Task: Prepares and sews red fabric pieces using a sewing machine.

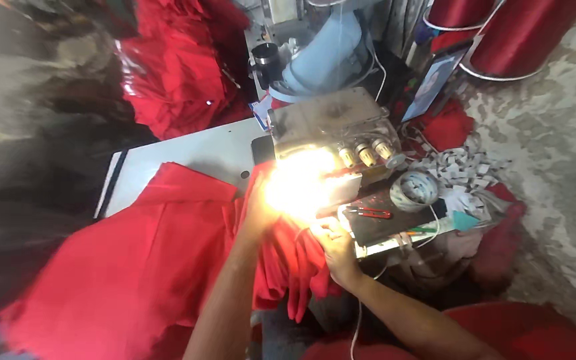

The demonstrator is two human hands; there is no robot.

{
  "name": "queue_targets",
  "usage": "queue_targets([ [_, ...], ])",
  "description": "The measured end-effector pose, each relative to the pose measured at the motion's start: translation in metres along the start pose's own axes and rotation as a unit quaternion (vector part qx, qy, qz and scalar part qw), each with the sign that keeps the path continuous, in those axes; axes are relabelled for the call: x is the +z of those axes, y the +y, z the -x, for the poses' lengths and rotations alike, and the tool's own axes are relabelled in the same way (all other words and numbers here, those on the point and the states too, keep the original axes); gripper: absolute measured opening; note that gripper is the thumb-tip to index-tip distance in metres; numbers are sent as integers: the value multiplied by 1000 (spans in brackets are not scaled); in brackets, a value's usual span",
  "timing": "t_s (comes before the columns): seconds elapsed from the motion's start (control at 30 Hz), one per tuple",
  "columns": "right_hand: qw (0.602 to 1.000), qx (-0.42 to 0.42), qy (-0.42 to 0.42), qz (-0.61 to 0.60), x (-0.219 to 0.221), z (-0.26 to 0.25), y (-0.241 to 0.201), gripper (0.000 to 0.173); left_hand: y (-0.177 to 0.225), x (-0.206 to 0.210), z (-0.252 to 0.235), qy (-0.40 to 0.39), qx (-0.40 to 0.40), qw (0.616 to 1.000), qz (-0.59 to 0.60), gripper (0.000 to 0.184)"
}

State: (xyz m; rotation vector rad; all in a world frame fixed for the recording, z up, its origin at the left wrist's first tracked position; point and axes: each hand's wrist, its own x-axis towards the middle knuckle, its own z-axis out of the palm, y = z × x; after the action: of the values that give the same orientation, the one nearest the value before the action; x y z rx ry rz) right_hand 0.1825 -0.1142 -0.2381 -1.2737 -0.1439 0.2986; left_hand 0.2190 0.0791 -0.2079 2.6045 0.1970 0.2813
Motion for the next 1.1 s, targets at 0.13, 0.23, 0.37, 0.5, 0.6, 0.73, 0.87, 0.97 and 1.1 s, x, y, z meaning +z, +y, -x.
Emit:
queue_targets([
  [0.13,999,-4,28,20,11,-18,-4,3,-7,-10,-22,-5,35,999,15,29],
  [0.23,998,-20,44,34,17,-25,-8,6,1,-18,-30,-6,43,999,2,27],
  [0.37,997,-38,42,61,21,-30,-9,11,4,-11,-11,166,122,976,-68,20],
  [0.5,996,-43,28,69,19,-31,-14,14,36,-2,41,122,108,986,39,17],
  [0.6,998,-31,25,54,19,-30,-16,10,40,5,54,106,131,985,39,14],
  [0.73,999,11,36,22,20,-26,-18,13,38,7,56,104,162,981,-3,18],
  [0.87,998,41,41,-3,12,-16,-9,31,34,6,59,81,201,975,-49,27],
  [0.97,997,60,49,-5,8,-13,-9,27,24,9,59,86,225,968,-65,32],
  [1.1,997,66,50,-6,10,-16,-11,24,18,5,52,60,215,972,-70,34],
])
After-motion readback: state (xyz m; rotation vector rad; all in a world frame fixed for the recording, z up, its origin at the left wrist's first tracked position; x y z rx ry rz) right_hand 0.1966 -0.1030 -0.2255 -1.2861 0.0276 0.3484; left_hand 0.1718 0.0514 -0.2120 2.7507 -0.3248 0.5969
